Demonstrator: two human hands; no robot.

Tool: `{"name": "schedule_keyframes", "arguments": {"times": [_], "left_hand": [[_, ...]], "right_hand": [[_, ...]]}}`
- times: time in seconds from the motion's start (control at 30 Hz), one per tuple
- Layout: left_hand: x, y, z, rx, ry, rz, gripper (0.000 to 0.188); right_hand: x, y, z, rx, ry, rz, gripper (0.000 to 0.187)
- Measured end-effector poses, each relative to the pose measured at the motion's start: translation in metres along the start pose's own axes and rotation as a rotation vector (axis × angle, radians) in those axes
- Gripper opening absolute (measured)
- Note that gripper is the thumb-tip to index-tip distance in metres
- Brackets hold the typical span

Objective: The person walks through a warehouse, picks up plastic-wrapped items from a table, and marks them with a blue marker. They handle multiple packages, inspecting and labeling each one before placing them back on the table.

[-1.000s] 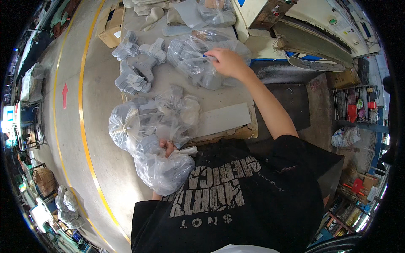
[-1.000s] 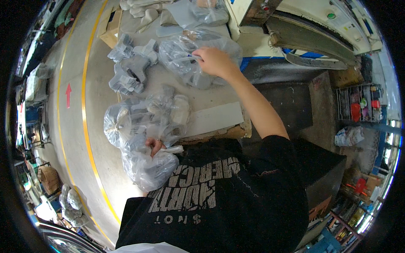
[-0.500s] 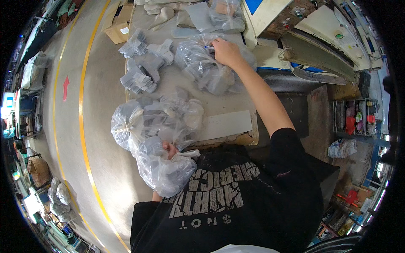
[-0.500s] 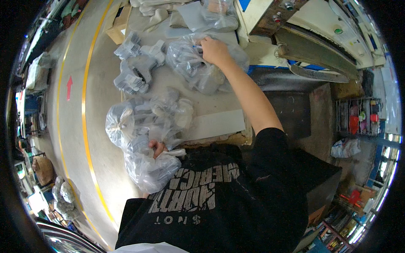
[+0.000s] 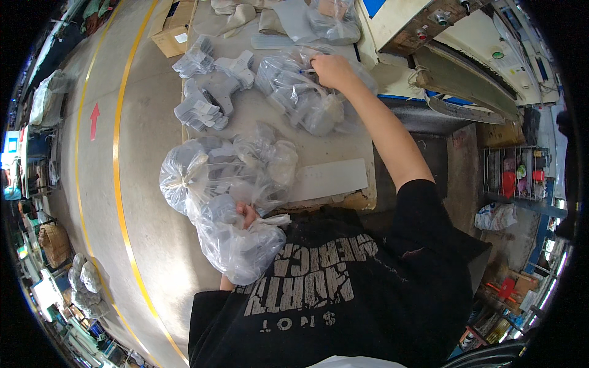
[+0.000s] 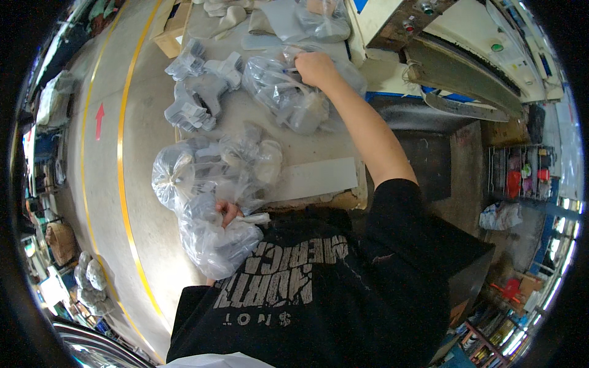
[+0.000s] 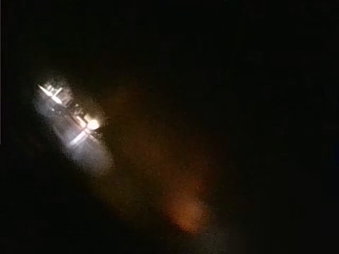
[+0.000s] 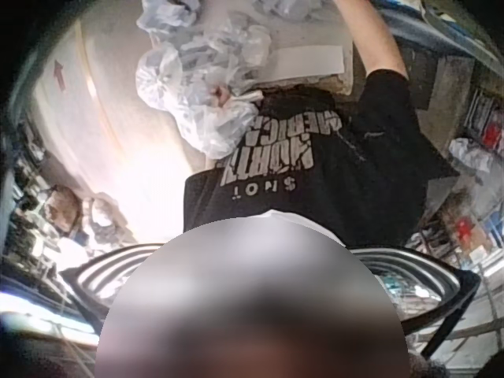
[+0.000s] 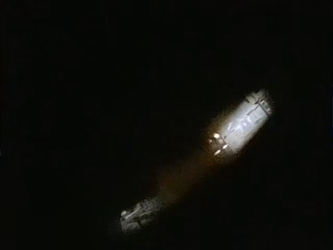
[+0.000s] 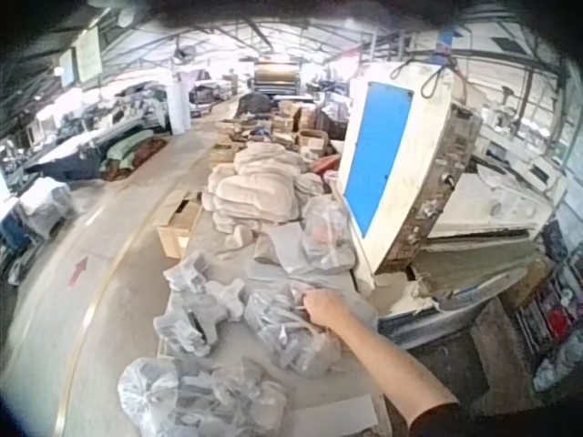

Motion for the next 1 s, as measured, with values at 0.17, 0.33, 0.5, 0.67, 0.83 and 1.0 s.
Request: {"name": "schedule_keyframes", "arguments": {"times": [0.17, 0.33, 0.5, 0.67, 0.83, 1.0], "left_hand": [[0.006, 0.002, -0.002, 0.024, -0.034, 0.019, 0.057], [0.008, 0.002, -0.002, 0.028, -0.008, 0.040, 0.054], [0.009, 0.004, -0.013, 0.183, -0.325, 0.086, 0.048], [0.009, 0.002, -0.012, 0.160, -0.370, 0.105, 0.045], [0.008, 0.003, -0.012, 0.144, -0.348, 0.083, 0.045], [0.012, 0.003, -0.009, 0.127, -0.339, 0.090, 0.045]], "right_hand": [[0.007, -0.001, -0.007, 0.022, 0.055, 0.007, 0.036], [0.004, -0.002, -0.018, 0.029, -0.043, 0.091, 0.041], [-0.015, -0.004, -0.023, 0.091, -0.092, 0.160, 0.033], [-0.038, -0.013, -0.052, 0.026, -0.295, 0.392, 0.041], [-0.061, 0.002, -0.100, 0.001, -0.274, 0.402, 0.038], [-0.099, 0.029, -0.150, -0.020, -0.473, 0.452, 0.033]]}}
Point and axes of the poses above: each hand's wrist, its own z-axis towards the middle knuckle, its own x-axis out of the palm, y = z × x, the point moved 8 cm from there along z, towards the middle knuckle, and after that the axes turned 7 degrees about -y, right-handed, at the moved point
